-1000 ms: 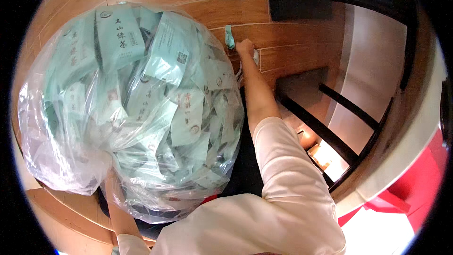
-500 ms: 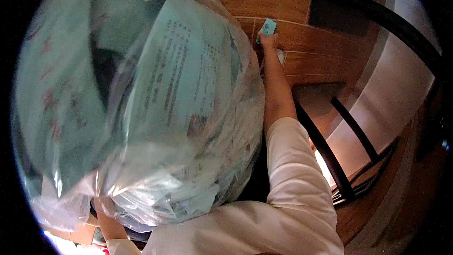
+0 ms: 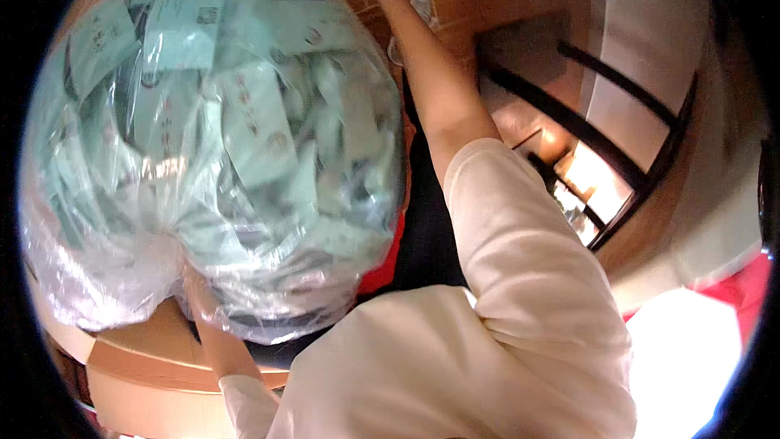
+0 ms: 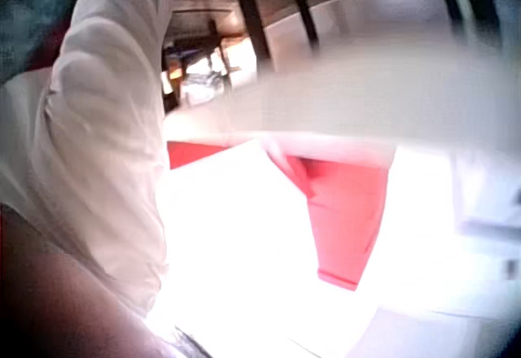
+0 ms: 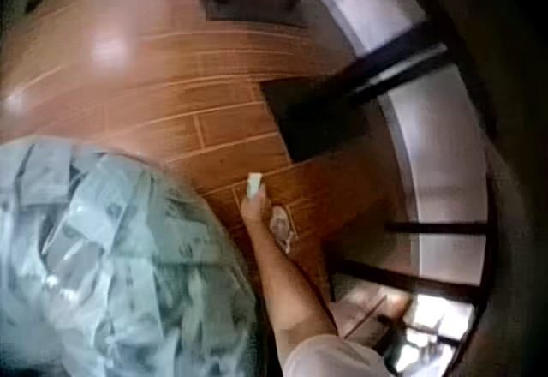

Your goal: The person sits on the floor and repeatedly takes light-green sachets from a large plastic bag on their lap, arranging them into red gift boxes with internal dividers. They close the boxes and stack them, then retrieve more boxes from a cardboard carton and continue filling them with sachets.

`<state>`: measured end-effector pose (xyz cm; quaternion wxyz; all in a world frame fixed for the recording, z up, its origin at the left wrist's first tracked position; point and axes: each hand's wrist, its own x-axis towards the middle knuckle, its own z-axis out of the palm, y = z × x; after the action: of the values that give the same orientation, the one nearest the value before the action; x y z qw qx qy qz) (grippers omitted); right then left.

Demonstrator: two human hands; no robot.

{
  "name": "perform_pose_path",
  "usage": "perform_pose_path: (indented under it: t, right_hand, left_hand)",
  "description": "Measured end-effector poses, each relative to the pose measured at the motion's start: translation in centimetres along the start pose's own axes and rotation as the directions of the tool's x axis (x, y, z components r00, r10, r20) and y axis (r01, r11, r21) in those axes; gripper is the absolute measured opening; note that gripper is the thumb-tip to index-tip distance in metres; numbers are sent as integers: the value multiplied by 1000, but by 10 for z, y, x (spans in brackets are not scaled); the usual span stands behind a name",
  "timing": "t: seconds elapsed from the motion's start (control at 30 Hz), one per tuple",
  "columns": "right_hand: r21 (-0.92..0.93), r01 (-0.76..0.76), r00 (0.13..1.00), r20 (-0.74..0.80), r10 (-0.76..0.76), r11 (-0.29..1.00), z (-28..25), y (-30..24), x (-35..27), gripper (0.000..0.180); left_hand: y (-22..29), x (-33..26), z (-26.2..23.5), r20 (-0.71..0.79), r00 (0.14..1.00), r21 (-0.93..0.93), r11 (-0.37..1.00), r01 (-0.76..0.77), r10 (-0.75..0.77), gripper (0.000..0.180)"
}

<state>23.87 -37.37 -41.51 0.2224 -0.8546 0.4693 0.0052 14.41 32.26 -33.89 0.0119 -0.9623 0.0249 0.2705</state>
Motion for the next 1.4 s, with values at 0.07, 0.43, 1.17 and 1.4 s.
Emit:
perform_pose_path:
  t: [0.07, 0.43, 1.17, 1.4]
  right_hand:
    - [101, -16, 998, -67, 22, 995, -11, 14, -9, 28]
    - [368, -67, 876, 466, -121, 928, -184, -48, -305, 74]
    - [613, -31, 975, 191, -109, 790, -228, -23, -323, 43]
    - [928, 295, 952, -266, -153, 226, -378, -64, -376, 36]
  left_hand:
    - [6, 38, -2, -8, 996, 39, 995, -92, 92, 41]
    - [-14, 101, -68, -8, 943, 201, 924, -324, 333, 42]
    - [153, -56, -186, -66, 996, -980, 190, -54, -56, 31]
    - [418, -149, -196, -373, 840, -847, 225, -481, 393, 46]
